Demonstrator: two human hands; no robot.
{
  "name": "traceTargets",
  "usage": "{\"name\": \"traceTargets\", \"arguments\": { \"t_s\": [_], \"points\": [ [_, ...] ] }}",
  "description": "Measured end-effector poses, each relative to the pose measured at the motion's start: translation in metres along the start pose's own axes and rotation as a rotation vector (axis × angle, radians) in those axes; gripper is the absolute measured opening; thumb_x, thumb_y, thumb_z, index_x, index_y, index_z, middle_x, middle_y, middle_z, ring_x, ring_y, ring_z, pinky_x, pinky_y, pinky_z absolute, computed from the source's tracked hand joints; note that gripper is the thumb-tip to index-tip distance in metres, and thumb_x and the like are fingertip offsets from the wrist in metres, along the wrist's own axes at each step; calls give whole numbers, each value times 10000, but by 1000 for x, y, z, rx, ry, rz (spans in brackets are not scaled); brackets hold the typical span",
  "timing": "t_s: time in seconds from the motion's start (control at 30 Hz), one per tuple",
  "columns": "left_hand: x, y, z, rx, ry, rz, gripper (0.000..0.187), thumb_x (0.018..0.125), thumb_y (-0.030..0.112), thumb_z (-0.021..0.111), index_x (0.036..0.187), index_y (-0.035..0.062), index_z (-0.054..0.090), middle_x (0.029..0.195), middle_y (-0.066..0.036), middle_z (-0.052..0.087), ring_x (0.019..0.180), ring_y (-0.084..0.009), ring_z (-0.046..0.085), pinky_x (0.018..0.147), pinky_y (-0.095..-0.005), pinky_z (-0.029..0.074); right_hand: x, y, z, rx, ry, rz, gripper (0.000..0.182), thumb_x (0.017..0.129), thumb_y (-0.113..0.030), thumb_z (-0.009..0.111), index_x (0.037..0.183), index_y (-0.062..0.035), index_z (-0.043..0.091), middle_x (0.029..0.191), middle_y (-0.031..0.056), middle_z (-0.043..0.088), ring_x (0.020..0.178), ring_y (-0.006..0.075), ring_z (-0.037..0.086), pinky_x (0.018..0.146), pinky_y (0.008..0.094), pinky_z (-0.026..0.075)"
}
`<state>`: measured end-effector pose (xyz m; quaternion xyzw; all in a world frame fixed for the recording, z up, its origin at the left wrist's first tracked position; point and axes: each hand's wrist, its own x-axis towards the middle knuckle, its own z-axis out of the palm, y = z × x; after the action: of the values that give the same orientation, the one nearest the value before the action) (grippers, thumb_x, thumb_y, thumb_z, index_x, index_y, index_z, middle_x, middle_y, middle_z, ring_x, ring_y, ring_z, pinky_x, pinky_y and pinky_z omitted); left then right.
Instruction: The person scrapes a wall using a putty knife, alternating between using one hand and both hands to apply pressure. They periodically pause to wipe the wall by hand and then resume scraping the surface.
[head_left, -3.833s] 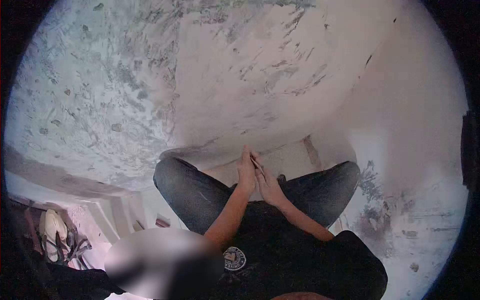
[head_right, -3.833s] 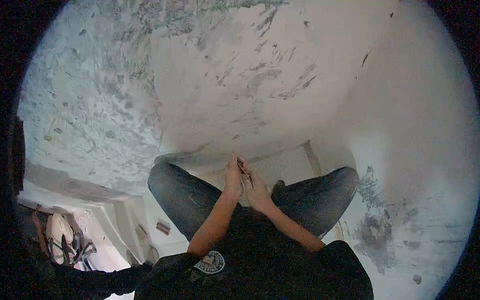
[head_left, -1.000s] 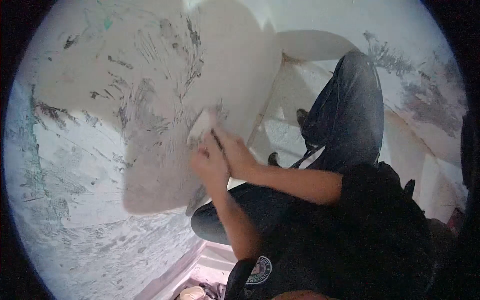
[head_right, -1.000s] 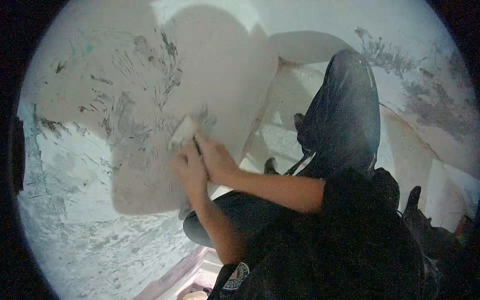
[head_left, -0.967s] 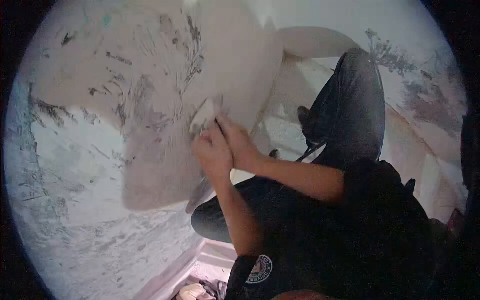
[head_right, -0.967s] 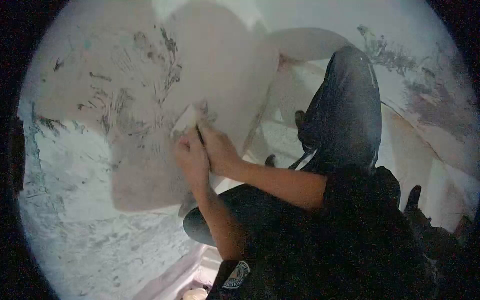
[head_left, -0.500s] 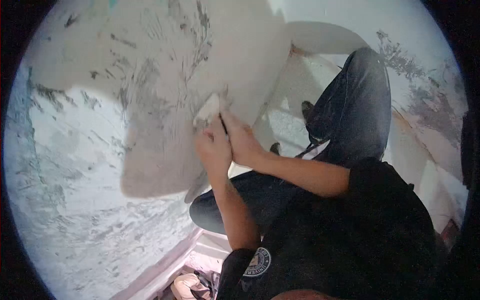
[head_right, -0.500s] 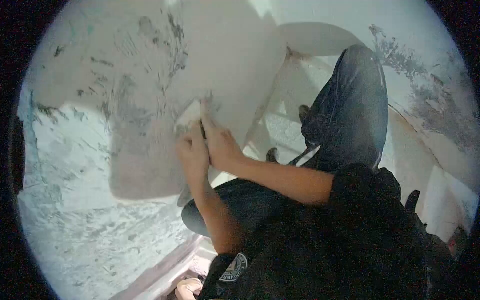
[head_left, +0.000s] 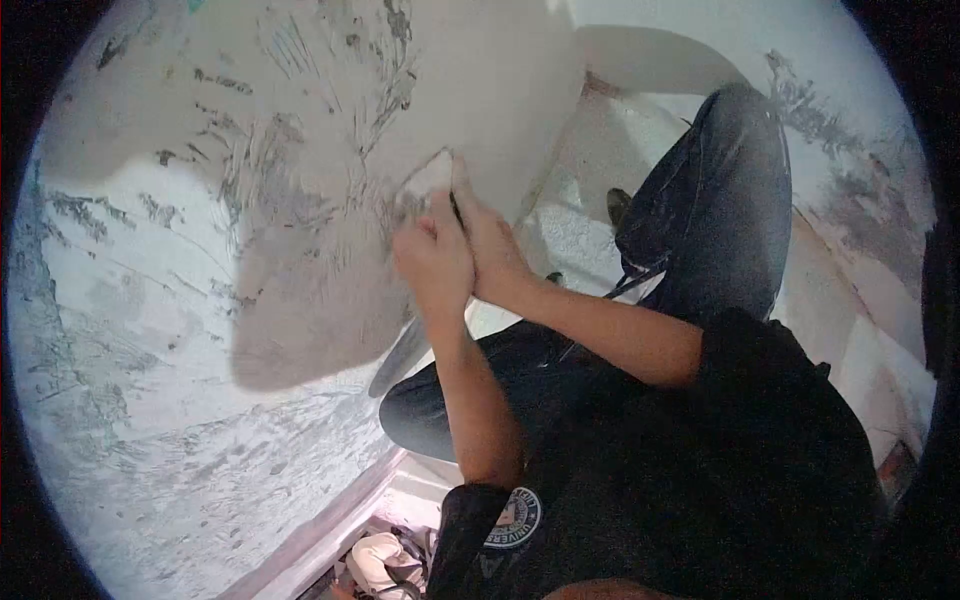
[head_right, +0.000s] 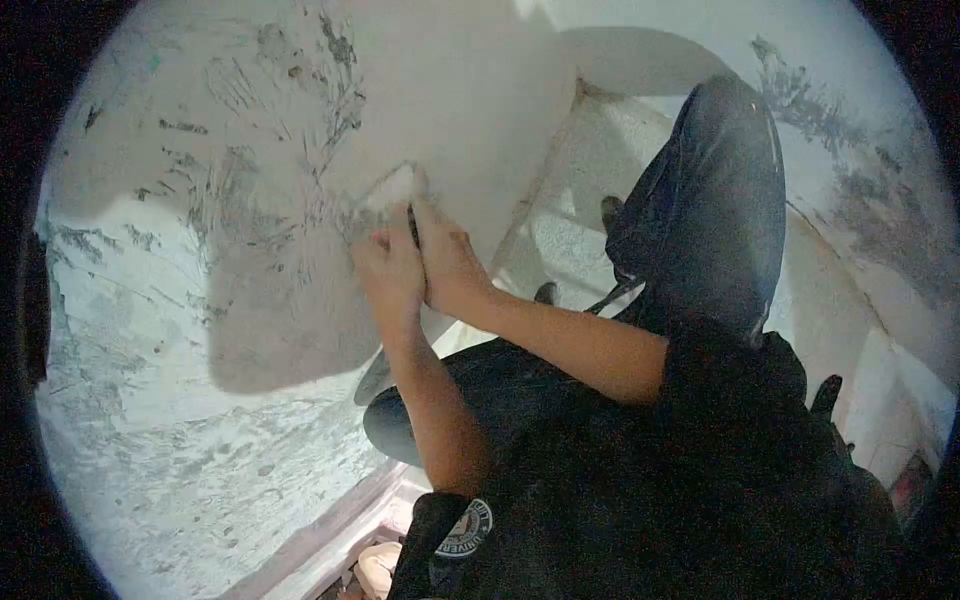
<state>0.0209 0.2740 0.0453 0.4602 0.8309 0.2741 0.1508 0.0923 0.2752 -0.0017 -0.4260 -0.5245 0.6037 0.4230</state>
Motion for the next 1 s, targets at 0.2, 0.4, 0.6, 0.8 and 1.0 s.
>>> {"name": "traceTargets", "arguments": {
  "t_s": [0.2,0.4,0.6,0.8,1.0],
  "points": [
    [-1,-2,6,4,55,20,528,949,326,590,654,-110,555,512,-169,456,496,-194,425,530,-437,376,7,12,5,-37,58,-40,404,856,-127,663,1173,30,468,1025,325,626,1008,492,606,833,507,486],
    [-14,0,-14,-185,5,-122,473,964,359,610,633,22,586,614,11,525,569,-106,456,520,-303,367,-1,-2,6,-193,44,-246,461,902,-125,627,1282,46,429,1005,304,631,966,489,620,815,516,496],
    [-14,-2,2,-212,72,-101,566,969,414,611,588,10,501,564,-8,484,544,-98,406,504,-318,359,1,3,-6,-149,38,-166,545,823,-72,661,1289,57,409,1049,315,612,987,485,617,821,507,495],
    [-22,-26,21,-396,92,-98,571,985,374,605,584,-32,591,491,23,463,466,-75,385,445,-310,314,-3,18,-14,-307,-17,-317,873,833,-93,675,1540,10,173,1114,273,570,939,457,630,848,505,510],
    [-29,-24,61,-902,142,-161,429,1013,351,585,731,33,640,559,46,516,479,-38,405,440,-237,280,12,32,-37,-404,-115,-336,806,825,-129,685,1513,-14,280,1102,232,573,843,412,652,708,476,536]
  ]
}}
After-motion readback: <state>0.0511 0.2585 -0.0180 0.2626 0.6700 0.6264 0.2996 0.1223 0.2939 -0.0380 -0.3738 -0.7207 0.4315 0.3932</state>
